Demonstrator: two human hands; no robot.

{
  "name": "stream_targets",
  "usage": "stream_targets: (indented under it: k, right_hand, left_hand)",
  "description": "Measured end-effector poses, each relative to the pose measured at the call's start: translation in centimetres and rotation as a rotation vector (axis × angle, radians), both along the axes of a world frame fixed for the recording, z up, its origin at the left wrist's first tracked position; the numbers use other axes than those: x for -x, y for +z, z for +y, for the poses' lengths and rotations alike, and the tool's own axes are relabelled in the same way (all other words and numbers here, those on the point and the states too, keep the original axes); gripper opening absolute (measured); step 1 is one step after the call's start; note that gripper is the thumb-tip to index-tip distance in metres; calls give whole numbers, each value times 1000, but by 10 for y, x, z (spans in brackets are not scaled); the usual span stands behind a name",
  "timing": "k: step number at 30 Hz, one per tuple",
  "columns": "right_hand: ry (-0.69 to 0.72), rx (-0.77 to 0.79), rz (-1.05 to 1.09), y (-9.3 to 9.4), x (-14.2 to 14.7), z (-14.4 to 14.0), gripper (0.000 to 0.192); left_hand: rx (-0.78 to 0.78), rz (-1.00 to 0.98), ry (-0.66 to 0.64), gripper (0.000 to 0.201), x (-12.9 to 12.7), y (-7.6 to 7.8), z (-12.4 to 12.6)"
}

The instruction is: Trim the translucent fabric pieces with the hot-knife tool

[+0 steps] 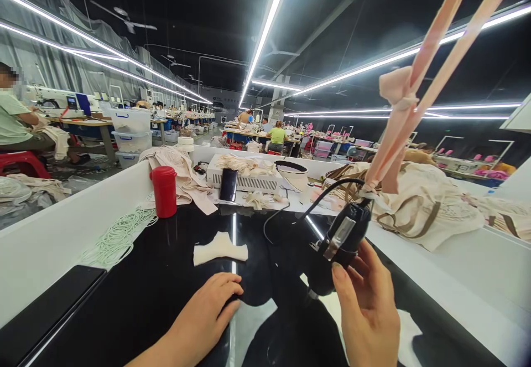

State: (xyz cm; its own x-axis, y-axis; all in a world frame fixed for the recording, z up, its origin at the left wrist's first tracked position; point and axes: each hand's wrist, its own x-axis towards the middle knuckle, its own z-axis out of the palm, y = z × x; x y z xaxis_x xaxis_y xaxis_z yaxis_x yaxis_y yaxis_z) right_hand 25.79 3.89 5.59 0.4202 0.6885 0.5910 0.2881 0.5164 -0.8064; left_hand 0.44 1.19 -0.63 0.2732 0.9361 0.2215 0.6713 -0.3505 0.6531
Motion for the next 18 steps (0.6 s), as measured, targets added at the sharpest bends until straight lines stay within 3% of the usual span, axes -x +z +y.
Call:
stream_targets:
  k: [5, 8, 12, 18]
  right_hand:
    - [-84, -330, 38, -7, 5, -8, 38]
    - [28, -458, -328, -17, 8, -15, 27]
    - [332, -431, -864, -31, 20, -15, 25]
    - [406, -293, -912, -61, 46, -1, 25]
  left_hand:
    - [43, -23, 12, 12, -2, -1, 0]
    - [39, -39, -1, 13, -3, -2, 0]
    - [25, -88, -16, 13, -4, 1, 0]
    - [109, -117, 13, 17, -5, 9, -4]
